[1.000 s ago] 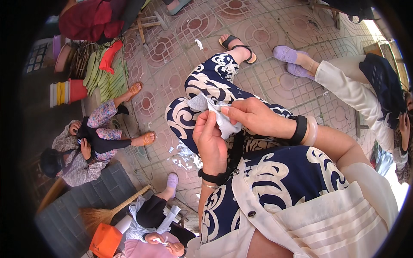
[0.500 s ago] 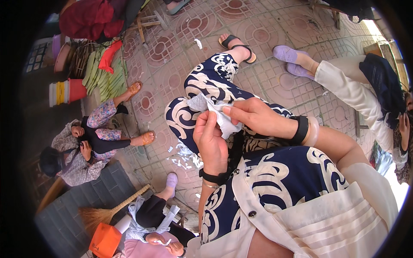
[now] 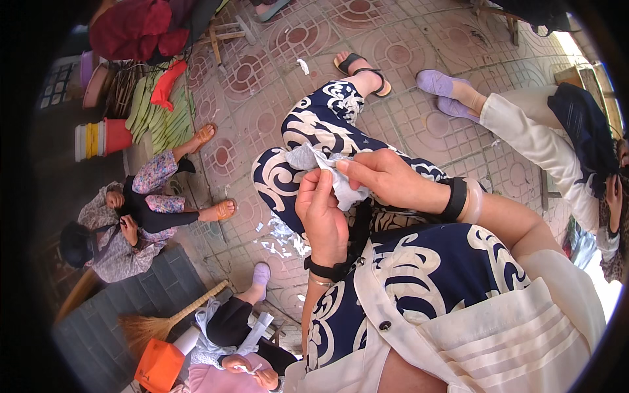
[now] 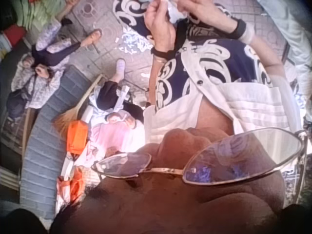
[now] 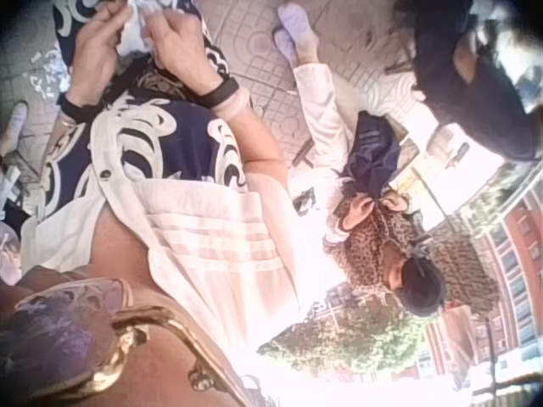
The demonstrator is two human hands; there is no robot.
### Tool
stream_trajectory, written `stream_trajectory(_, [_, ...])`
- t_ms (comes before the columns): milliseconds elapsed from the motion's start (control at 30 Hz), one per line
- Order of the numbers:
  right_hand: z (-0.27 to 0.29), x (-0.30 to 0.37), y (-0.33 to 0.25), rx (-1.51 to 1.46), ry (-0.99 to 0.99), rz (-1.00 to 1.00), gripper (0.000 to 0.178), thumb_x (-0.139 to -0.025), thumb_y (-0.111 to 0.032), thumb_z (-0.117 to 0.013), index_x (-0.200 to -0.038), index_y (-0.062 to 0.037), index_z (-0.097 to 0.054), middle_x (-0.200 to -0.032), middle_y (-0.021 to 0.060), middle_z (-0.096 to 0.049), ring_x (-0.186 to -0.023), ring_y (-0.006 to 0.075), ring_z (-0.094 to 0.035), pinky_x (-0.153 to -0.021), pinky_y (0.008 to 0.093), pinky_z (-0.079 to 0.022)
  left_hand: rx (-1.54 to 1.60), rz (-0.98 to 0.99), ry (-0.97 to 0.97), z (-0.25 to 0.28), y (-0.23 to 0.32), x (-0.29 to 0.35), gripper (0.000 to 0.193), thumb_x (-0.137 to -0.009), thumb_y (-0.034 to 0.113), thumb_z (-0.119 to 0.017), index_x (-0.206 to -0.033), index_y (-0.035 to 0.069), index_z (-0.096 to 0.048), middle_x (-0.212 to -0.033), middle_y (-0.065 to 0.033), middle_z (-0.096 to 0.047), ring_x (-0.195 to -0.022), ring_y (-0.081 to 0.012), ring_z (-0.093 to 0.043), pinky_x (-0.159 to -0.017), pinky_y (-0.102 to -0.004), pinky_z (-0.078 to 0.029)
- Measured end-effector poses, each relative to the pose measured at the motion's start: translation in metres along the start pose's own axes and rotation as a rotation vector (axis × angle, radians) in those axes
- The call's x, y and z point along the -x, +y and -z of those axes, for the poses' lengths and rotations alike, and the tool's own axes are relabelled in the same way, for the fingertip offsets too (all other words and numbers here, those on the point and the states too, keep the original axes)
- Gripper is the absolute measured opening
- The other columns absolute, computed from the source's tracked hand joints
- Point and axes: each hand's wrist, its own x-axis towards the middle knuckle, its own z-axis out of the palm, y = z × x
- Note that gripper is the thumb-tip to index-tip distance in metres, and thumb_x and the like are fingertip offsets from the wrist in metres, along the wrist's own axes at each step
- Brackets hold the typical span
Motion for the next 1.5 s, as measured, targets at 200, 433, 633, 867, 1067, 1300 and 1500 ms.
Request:
stream_trajectory(200, [0.001,0.0,0.0,0.0,-0.018,-0.011,0.05,-0.097,-0.042,-0.051,-0.07,-0.0017,-0.062,-0.054,0.0033,-0.049,-0.052,0.0116,-0.044,-0.051,0.0292,-0.035,0.047,0.021,0.006,0.0,0.001,0.0,0.013,-0.095,0.015,-0.061,-0.099,0.003,-0.06,-0.088,0.0011,-0.062,-0.073,-0.0037,-0.053,-0.065,-0.0174,-0.04])
stream_trajectory(433, [0.003,0.0,-0.004,0.037,-0.025,-0.003,0.05,-0.096,-0.043,-0.053,-0.07,-0.0017,-0.063,-0.054,0.004,-0.049,-0.053,0.0121,-0.044,-0.052,0.0299,-0.036,0.064,0.024,0.0,0.001,0.001,0.001,0.014,-0.095,0.015,-0.06,-0.1,0.002,-0.059,-0.092,-0.0016,-0.062,-0.08,-0.0069,-0.056,-0.072,-0.0204,-0.044])
stream_trajectory(633, [0.004,0.001,-0.007,0.054,-0.024,-0.017,0.05,-0.096,-0.043,-0.053,-0.07,-0.0015,-0.063,-0.053,0.0043,-0.048,-0.052,0.0124,-0.044,-0.051,0.0302,-0.036,0.066,0.027,0.001,0.001,0.001,0.001,0.014,-0.095,0.015,-0.06,-0.1,0.002,-0.059,-0.093,-0.0019,-0.062,-0.08,-0.0071,-0.056,-0.072,-0.0206,-0.044])
stream_trajectory(867, [0.005,0.001,-0.01,0.08,-0.028,-0.024,0.05,-0.096,-0.042,-0.053,-0.07,-0.0011,-0.063,-0.052,0.0045,-0.048,-0.051,0.0123,-0.045,-0.05,0.0307,-0.036,0.073,0.035,0.013,-0.001,0.002,0.002,0.013,-0.096,0.014,-0.06,-0.1,0.002,-0.058,-0.094,-0.0023,-0.063,-0.082,-0.0074,-0.057,-0.073,-0.0207,-0.044])
stream_trajectory(1067, [0.005,0.001,-0.01,0.092,-0.025,-0.025,0.049,-0.096,-0.041,-0.053,-0.07,-0.001,-0.063,-0.052,0.0046,-0.049,-0.051,0.0126,-0.046,-0.051,0.0309,-0.037,0.068,0.026,0.012,-0.001,0.002,0.002,0.013,-0.096,0.015,-0.059,-0.1,0.002,-0.058,-0.093,-0.0014,-0.062,-0.079,-0.006,-0.055,-0.071,-0.0201,-0.043])
stream_trajectory(1300, [0.001,0.0,-0.009,0.078,-0.018,0.016,0.049,-0.096,-0.041,-0.053,-0.07,-0.0013,-0.063,-0.053,0.0038,-0.049,-0.052,0.0118,-0.045,-0.051,0.0298,-0.036,0.05,0.019,0.01,0.0,0.001,0.001,0.013,-0.095,0.015,-0.06,-0.099,0.003,-0.059,-0.09,0.0002,-0.062,-0.077,-0.0044,-0.053,-0.067,-0.0188,-0.04])
stream_trajectory(1500, [0.0,0.0,-0.002,-0.052,-0.021,-0.008,0.049,-0.097,-0.043,-0.053,-0.069,-0.0025,-0.063,-0.054,0.0002,-0.049,-0.051,0.0092,-0.043,-0.048,0.027,-0.032,0.058,-0.005,0.0,-0.003,0.002,0.002,0.012,-0.095,0.014,-0.06,-0.099,0.002,-0.06,-0.092,-0.0004,-0.062,-0.079,-0.0054,-0.054,-0.071,-0.0196,-0.041])
